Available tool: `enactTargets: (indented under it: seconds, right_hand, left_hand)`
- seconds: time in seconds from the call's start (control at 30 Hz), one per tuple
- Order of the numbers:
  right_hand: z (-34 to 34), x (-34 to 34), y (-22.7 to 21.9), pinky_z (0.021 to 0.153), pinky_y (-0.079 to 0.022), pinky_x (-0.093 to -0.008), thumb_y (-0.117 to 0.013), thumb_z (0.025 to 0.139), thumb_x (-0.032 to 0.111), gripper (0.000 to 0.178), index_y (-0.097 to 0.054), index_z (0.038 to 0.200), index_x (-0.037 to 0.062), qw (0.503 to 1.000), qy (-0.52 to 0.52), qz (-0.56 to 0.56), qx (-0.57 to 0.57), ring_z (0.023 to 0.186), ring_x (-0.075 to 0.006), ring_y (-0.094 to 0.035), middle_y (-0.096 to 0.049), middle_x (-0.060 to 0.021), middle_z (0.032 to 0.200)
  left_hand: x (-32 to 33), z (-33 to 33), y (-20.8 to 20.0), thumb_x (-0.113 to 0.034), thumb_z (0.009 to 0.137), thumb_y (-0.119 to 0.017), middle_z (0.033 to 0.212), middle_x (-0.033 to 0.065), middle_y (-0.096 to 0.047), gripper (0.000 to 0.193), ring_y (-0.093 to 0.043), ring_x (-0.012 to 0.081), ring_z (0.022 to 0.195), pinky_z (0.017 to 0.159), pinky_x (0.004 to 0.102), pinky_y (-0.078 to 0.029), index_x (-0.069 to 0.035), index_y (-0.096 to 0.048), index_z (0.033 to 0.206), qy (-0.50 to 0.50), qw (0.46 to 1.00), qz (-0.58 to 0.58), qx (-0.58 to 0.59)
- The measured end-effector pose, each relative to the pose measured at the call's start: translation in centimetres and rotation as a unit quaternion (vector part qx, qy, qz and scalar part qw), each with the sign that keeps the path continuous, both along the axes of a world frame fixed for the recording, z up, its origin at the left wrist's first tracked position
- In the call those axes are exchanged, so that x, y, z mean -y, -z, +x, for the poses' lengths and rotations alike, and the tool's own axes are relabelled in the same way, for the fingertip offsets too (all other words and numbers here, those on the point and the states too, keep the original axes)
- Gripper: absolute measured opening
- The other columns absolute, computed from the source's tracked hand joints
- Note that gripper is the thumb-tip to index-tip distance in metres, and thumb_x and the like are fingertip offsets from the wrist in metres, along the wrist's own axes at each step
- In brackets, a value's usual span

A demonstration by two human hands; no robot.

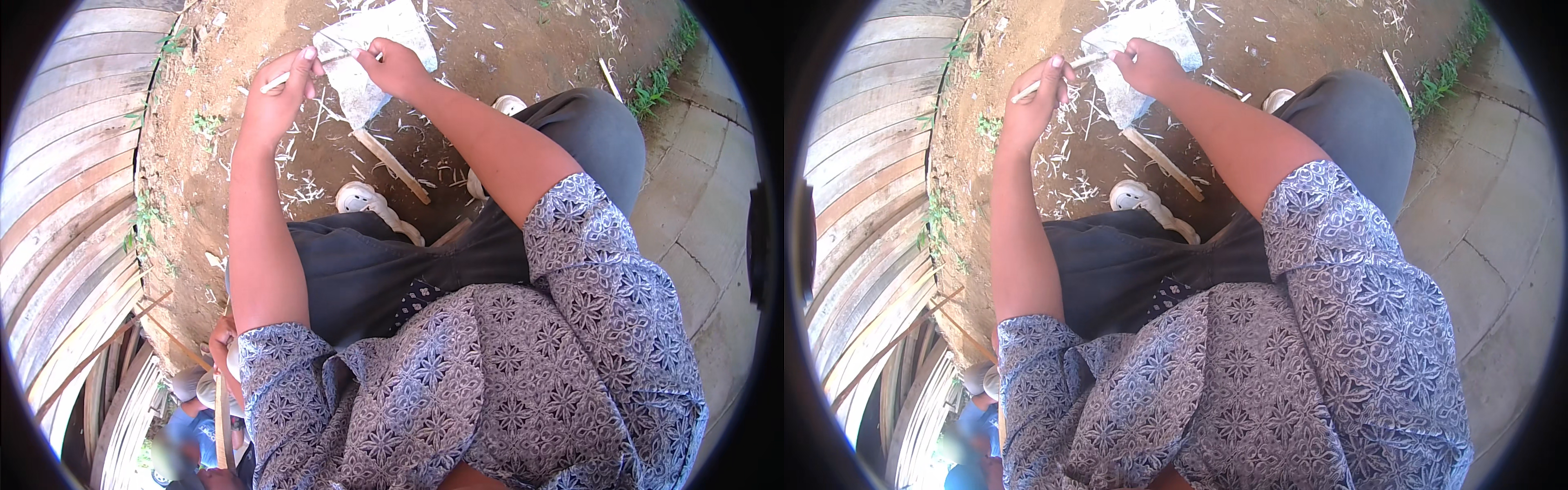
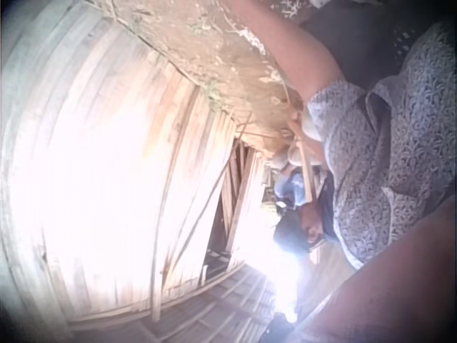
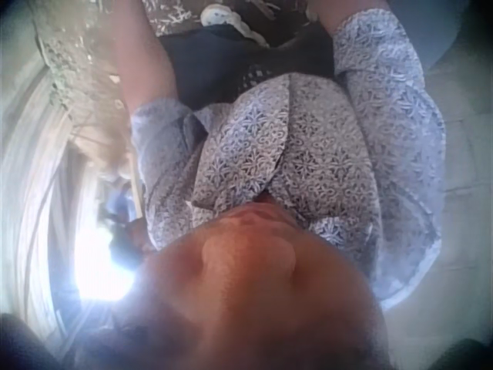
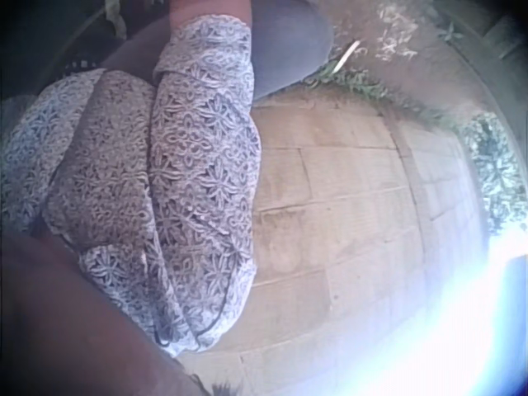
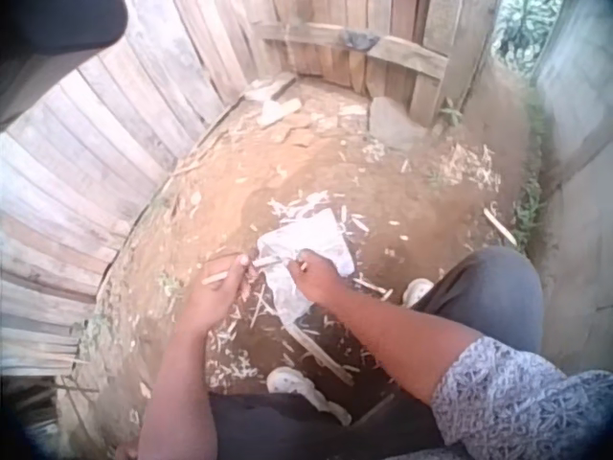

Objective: The person sits on the ground and uses a knife to shave thin strips from a piece of bamboo. They hold the bamboo with their left hand and scrape the surface with the knife in their right hand, producing a pile of shavings.

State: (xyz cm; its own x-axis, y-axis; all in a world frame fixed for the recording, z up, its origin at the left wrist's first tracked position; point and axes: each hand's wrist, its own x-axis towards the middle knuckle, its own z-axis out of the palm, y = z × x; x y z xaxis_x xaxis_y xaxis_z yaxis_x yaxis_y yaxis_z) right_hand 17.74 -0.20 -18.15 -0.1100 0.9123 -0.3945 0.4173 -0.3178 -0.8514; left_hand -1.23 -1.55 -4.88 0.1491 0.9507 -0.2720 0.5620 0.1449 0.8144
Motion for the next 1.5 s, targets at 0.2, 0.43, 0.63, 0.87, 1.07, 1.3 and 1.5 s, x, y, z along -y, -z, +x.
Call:
enactTargets:
  seconds: [0.2,0.43,0.63,0.87,1.07,1.3,1.5]
  right_hand:
    - [0.7,-0.4,0.5,0.073,-0.052,-0.0406,-0.067,0.092,0.049,0.042,-0.067,0.091,0.0066,0.999,-0.021,0.041,0.029,0.074,-0.0259,-0.066,-0.068,-0.0132,0.079]
    - [2.0,-0.9,2.0,0.077,-0.054,-0.0416,-0.068,0.092,0.050,0.044,-0.069,0.095,0.0063,0.995,-0.052,0.031,0.076,0.082,-0.0284,-0.068,-0.071,-0.0145,0.087]
    - [2.0,-1.0,1.9,0.076,-0.054,-0.0417,-0.065,0.094,0.048,0.043,-0.068,0.097,0.0053,0.994,-0.059,0.035,0.082,0.084,-0.0286,-0.070,-0.071,-0.0142,0.088]
    - [1.2,-1.1,-0.8,0.053,-0.056,-0.0328,-0.049,0.103,0.044,0.045,-0.060,0.106,-0.0001,0.983,-0.053,-0.167,-0.062,0.059,-0.0173,-0.067,-0.068,-0.0095,0.079]
    - [-0.3,-0.8,-0.8,0.060,-0.054,-0.0374,-0.058,0.099,0.031,0.032,-0.057,0.117,0.0049,0.995,-0.044,-0.037,-0.084,0.059,-0.0209,-0.067,-0.068,-0.0097,0.075]
    - [0.1,-0.9,0.3,0.069,-0.053,-0.0420,-0.061,0.098,0.033,0.028,-0.062,0.111,0.0089,0.999,-0.042,0.013,-0.021,0.069,-0.0291,-0.068,-0.068,-0.0136,0.076]
    - [0.0,-1.1,1.2,0.072,-0.052,-0.0451,-0.063,0.097,0.041,0.032,-0.064,0.100,0.0092,0.999,-0.023,0.033,0.017,0.076,-0.0325,-0.068,-0.068,-0.0150,0.076]
  left_hand:
    - [0.1,-0.2,0.3,-0.039,0.106,-0.054,0.063,-0.0043,-0.049,0.042,-0.045,0.0064,0.060,0.057,0.0257,-0.037,-0.009,-0.063,0.079,0.010,1.000,0.016,-0.015]
    - [-0.1,0.2,0.5,-0.040,0.107,-0.054,0.068,-0.0041,-0.048,0.044,-0.042,0.0074,0.066,0.062,0.0251,-0.037,-0.008,-0.058,0.077,0.011,0.999,0.037,-0.015]
    - [0.0,-0.6,0.9,-0.040,0.108,-0.050,0.068,-0.0052,-0.045,0.045,-0.040,0.0070,0.065,0.061,0.0255,-0.035,-0.009,-0.055,0.075,-0.003,1.000,0.005,-0.007]
    - [0.2,-2.1,2.4,-0.039,0.110,-0.044,0.062,-0.0077,-0.037,0.043,-0.033,0.0051,0.055,0.051,0.0241,-0.027,-0.011,-0.054,0.079,-0.017,0.999,0.006,0.042]
    - [-0.9,-2.1,2.2,-0.041,0.109,-0.046,0.067,-0.0057,-0.043,0.046,-0.038,0.0070,0.064,0.060,0.0259,-0.033,-0.010,-0.054,0.076,-0.017,0.999,-0.005,0.052]
    - [-1.3,-1.3,1.5,-0.044,0.106,-0.052,0.071,-0.0049,-0.050,0.047,-0.043,0.0070,0.069,0.064,0.0248,-0.037,-0.007,-0.060,0.078,-0.022,0.999,-0.004,0.036]
    - [-0.4,0.7,1.2,-0.047,0.106,-0.052,0.073,-0.0032,-0.052,0.051,-0.045,0.0090,0.070,0.065,0.0275,-0.038,-0.003,-0.062,0.082,-0.050,0.999,0.019,0.011]
